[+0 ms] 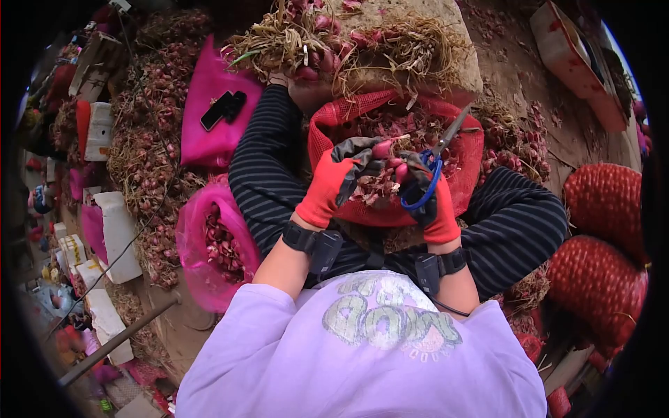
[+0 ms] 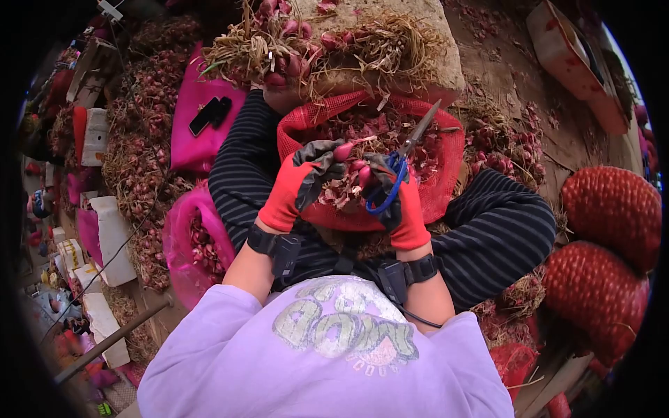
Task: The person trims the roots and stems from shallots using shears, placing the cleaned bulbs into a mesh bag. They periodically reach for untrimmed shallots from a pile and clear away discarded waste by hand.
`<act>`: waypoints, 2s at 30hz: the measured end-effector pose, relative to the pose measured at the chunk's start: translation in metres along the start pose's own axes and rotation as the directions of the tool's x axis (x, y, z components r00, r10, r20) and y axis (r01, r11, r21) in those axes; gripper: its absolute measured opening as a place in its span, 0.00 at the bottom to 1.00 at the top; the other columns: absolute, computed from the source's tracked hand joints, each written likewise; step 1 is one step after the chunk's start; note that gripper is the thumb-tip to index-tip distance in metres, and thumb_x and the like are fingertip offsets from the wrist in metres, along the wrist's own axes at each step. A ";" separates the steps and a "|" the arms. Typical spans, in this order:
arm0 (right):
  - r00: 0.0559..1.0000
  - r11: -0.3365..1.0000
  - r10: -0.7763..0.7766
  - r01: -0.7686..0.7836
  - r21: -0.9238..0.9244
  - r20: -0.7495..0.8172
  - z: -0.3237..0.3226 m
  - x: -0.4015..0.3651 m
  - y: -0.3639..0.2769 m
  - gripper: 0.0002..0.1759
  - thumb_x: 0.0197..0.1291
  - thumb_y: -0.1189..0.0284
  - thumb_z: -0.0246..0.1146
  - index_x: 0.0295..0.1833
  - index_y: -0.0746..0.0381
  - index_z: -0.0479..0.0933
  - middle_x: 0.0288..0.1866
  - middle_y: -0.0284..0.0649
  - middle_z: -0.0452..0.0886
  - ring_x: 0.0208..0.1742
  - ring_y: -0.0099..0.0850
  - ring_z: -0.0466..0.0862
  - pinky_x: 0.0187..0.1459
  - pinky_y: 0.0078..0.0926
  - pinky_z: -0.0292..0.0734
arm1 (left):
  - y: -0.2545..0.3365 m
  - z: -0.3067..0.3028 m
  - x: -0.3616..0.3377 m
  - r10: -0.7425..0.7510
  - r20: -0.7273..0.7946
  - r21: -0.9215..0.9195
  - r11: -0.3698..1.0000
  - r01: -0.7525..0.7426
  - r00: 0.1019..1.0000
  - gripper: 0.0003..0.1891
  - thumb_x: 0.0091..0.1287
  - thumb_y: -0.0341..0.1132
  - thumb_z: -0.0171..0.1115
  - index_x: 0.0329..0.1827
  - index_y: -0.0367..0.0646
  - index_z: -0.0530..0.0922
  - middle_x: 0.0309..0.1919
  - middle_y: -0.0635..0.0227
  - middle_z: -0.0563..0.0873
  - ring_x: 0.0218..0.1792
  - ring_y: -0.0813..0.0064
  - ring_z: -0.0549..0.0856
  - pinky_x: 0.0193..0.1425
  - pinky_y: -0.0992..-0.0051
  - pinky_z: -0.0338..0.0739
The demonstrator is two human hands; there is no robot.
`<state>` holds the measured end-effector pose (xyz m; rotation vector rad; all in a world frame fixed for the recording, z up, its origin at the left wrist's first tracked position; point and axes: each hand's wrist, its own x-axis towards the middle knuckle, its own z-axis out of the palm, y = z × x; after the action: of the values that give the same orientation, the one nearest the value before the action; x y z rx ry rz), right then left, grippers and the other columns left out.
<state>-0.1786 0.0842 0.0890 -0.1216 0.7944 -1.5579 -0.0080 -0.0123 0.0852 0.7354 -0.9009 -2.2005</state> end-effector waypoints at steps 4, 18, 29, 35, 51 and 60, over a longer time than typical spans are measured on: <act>0.995 0.996 0.080 -0.082 0.027 0.065 0.003 0.001 -0.002 0.14 0.64 0.74 0.56 0.53 0.69 0.72 0.48 0.44 0.78 0.43 0.27 0.81 0.44 0.17 0.80 | -0.017 -0.005 -0.003 0.084 -0.077 0.266 0.962 -0.061 0.994 0.17 0.60 0.20 0.54 0.53 0.34 0.77 0.48 0.65 0.83 0.45 0.79 0.82 0.54 0.78 0.75; 0.999 0.994 0.002 -0.007 -0.108 -0.048 0.003 -0.005 0.003 0.11 0.60 0.70 0.63 0.46 0.63 0.76 0.40 0.33 0.79 0.37 0.21 0.80 0.40 0.15 0.77 | 0.007 0.032 -0.021 0.068 -0.079 0.354 0.934 -0.036 0.995 0.14 0.57 0.24 0.63 0.47 0.35 0.78 0.40 0.68 0.84 0.39 0.83 0.80 0.44 0.81 0.75; 1.000 0.956 0.003 -0.008 -0.294 -0.016 0.012 -0.011 0.002 0.13 0.59 0.70 0.63 0.47 0.65 0.77 0.40 0.35 0.80 0.37 0.23 0.81 0.40 0.18 0.76 | -0.006 0.015 -0.019 -0.054 -0.071 0.121 0.991 0.062 0.996 0.11 0.65 0.25 0.56 0.49 0.33 0.77 0.40 0.66 0.84 0.41 0.80 0.83 0.49 0.80 0.76; 0.999 0.938 -0.016 0.027 -0.346 0.034 0.019 -0.012 0.000 0.14 0.59 0.68 0.63 0.46 0.66 0.77 0.38 0.36 0.81 0.35 0.23 0.81 0.37 0.19 0.76 | -0.004 0.016 -0.022 -0.071 -0.080 0.178 0.980 0.084 0.994 0.11 0.65 0.26 0.56 0.49 0.34 0.78 0.41 0.68 0.84 0.39 0.82 0.81 0.47 0.80 0.75; 0.815 0.155 -0.318 0.548 -0.822 0.484 0.008 -0.010 0.001 0.11 0.53 0.86 0.61 0.43 0.66 0.79 0.37 0.40 0.80 0.37 0.33 0.80 0.37 0.26 0.74 | -0.019 0.010 -0.026 -0.142 -0.072 -0.109 0.985 0.133 0.987 0.12 0.69 0.33 0.56 0.51 0.37 0.75 0.41 0.64 0.83 0.38 0.74 0.84 0.42 0.73 0.82; 0.994 0.736 -0.082 0.107 -0.669 0.069 -0.004 -0.008 0.010 0.14 0.60 0.67 0.61 0.46 0.64 0.79 0.33 0.34 0.81 0.28 0.20 0.78 0.28 0.15 0.70 | -0.017 0.002 -0.029 -0.197 -0.018 -0.170 0.967 0.191 0.980 0.13 0.71 0.36 0.51 0.54 0.39 0.72 0.41 0.64 0.83 0.36 0.72 0.85 0.40 0.74 0.81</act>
<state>-0.1710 0.0942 0.0836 -0.7337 1.3177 -1.2846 0.0031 0.0192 0.0807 0.8060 -0.6391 -2.3923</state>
